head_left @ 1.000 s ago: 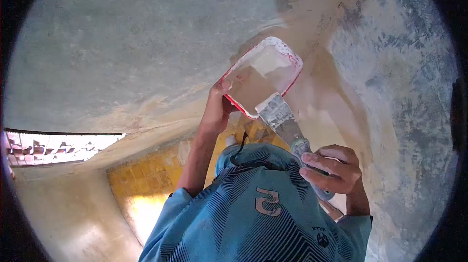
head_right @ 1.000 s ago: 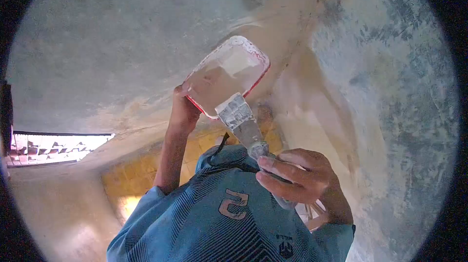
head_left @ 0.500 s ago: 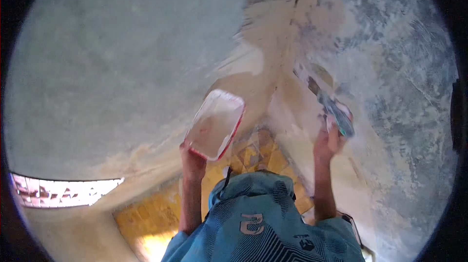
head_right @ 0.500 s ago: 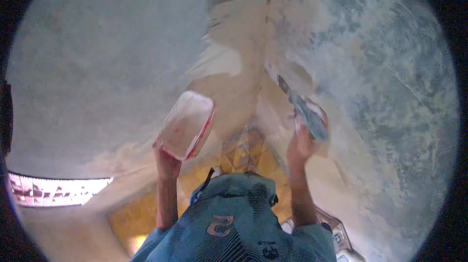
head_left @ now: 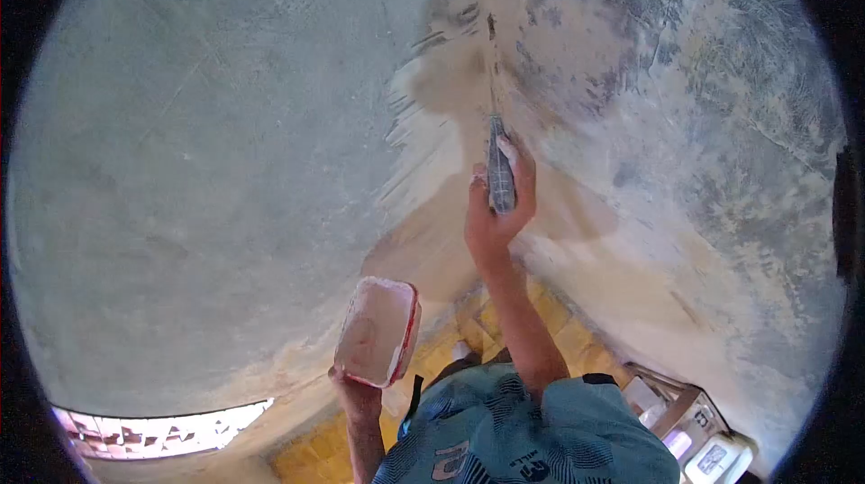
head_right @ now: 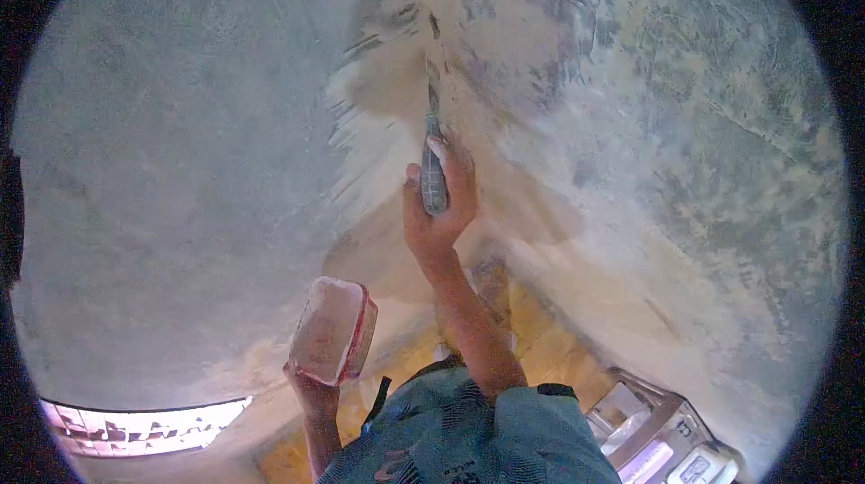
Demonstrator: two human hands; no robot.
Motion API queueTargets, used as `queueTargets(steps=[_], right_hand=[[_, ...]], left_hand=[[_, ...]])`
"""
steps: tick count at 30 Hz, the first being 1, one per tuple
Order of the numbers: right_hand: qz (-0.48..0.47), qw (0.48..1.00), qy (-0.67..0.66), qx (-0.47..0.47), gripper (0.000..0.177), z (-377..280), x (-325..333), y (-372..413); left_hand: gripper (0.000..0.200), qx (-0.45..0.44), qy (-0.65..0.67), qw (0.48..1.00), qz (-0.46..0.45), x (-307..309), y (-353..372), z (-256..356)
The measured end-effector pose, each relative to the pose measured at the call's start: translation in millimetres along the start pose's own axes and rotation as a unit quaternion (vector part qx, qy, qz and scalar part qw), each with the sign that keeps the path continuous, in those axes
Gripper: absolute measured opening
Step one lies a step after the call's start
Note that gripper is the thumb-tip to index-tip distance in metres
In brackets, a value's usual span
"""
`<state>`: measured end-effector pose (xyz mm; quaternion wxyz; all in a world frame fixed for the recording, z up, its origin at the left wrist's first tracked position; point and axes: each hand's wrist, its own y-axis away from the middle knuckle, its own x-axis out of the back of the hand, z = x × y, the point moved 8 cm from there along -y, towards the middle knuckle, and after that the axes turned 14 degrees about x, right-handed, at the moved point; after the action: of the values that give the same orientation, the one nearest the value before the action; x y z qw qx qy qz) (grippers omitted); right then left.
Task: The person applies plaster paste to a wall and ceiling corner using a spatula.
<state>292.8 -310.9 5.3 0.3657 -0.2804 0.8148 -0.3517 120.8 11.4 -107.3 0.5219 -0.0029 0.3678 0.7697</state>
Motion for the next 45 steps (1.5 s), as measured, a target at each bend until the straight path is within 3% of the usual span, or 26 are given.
queueTargets(steps=[3,6,8,10,12,15,19,20,23,30,33,36,38,45], right_hand=[[0.014,0.996,0.082,0.021,0.044,0,-11,-1],[0.019,0.995,0.082,0.06,0.044,1,-20,0],[-0.001,0.993,0.105,0.05,0.043,-1,-27,3],[-0.019,0.99,0.126,0.052,0.042,-8,-34,4],[-0.034,0.987,0.142,0.071,0.04,-20,-42,1],[-0.034,0.99,0.125,0.06,0.04,-28,-49,5],[-0.097,0.979,0.162,0.078,0.04,-51,-62,7],[-0.081,0.988,0.127,0.034,0.042,-51,-64,14],[-0.091,0.989,0.096,0.06,0.043,-70,-72,18],[-0.151,0.988,0.034,0.007,0.035,-113,-75,30],[-0.128,0.99,0.06,0.018,0.027,-122,-56,24],[-0.174,0.978,0.109,0.044,0.032,-100,-33,15],[-0.124,0.975,0.17,0.069,0.03,-78,-21,6],[-0.152,0.976,0.147,0.056,0.031,-5,-32,20]], left_hand=[[0.053,-0.015,-0.004,0.998,-0.064,3,-2,8],[0.054,-0.004,0.02,0.999,-0.032,12,-1,14],[0.057,-0.06,-0.152,0.986,0.008,8,3,26],[0.062,-0.056,-0.161,0.985,0.011,11,1,28],[0.072,0.009,-0.004,1.0,-0.023,17,-5,21],[0.054,0.002,-0.018,0.999,-0.027,17,-8,29],[0.056,-0.001,0.01,1.0,-0.019,29,-13,30],[0.057,-0.001,0.012,1.0,-0.012,32,-15,30],[0.059,-0.004,0.017,1.0,-0.018,39,-20,30],[0.063,0.013,-0.033,0.999,-0.012,22,-19,35],[0.063,0.018,-0.001,0.996,-0.087,32,-25,29],[0.064,0.004,0.007,0.998,-0.059,27,-24,32],[0.057,-0.009,-0.008,0.999,-0.035,38,-26,31],[0.052,0.01,0.032,0.998,-0.059,18,-18,29]])
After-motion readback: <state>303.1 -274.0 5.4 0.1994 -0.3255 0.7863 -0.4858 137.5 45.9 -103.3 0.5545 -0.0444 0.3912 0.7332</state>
